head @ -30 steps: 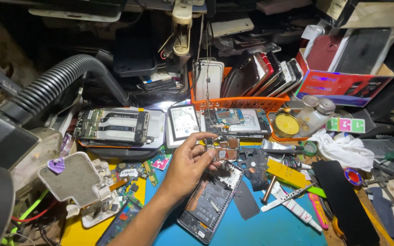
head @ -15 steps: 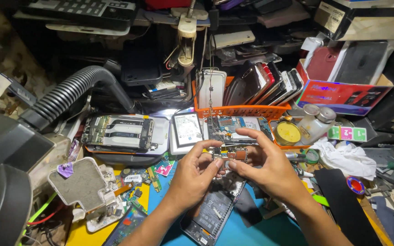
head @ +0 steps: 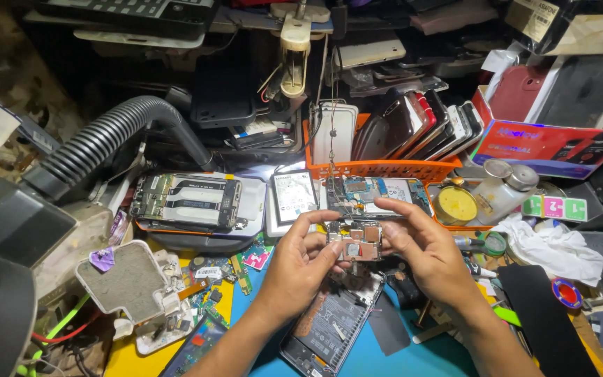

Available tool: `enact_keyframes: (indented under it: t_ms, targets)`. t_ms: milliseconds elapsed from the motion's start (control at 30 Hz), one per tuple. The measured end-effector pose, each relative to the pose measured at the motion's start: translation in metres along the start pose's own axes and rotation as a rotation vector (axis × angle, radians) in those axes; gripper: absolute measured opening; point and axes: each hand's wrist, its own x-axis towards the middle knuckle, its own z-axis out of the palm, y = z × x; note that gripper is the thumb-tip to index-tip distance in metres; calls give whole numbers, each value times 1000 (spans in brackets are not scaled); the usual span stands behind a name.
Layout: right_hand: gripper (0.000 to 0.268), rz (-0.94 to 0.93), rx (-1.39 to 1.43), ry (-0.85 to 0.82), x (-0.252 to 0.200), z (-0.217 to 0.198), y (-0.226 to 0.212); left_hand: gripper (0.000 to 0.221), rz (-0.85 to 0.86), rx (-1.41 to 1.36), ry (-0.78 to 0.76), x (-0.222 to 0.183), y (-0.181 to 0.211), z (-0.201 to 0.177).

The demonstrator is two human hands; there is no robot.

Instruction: Assembling a smartphone by placing the motherboard into the housing and connecting internal components and ribbon cables.

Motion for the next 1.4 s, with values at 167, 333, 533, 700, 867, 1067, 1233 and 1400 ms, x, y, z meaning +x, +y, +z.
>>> enact_keyframes:
  t_ms: [167, 333, 533, 700, 867, 1067, 1233, 1400]
  targets:
    - [45, -314, -166, -18, -2, -4, 13, 43, -68, -141, -62, 6, -16, -3]
    - [40, -554, -226, -59, -3, -2, 10, 50, -151, -284, -102, 5, -17, -4]
    - [19, -568, -195, -51, -7, -4, 11, 49, -223, -337, -142, 6, -4, -6]
    - [30, -581, -191, 12, -8, -7, 13, 21, -30, 699, 63, 0, 21, -12]
    - [25, -315, -229, 108, -6, -14, 20, 45, -314, 1120, -149, -5, 39, -5]
    - [26, 207, -70, 46, 0, -11, 12, 65, -375, 1359, -267, -6, 23, 3]
    - [29, 279, 167, -36, 3, -12, 21, 57, -350, 1329, -198, -9, 5, 3]
    - [44, 363, 447, 21, 5, -10, 25, 81, -320, 1368, -231, -15, 14, 15]
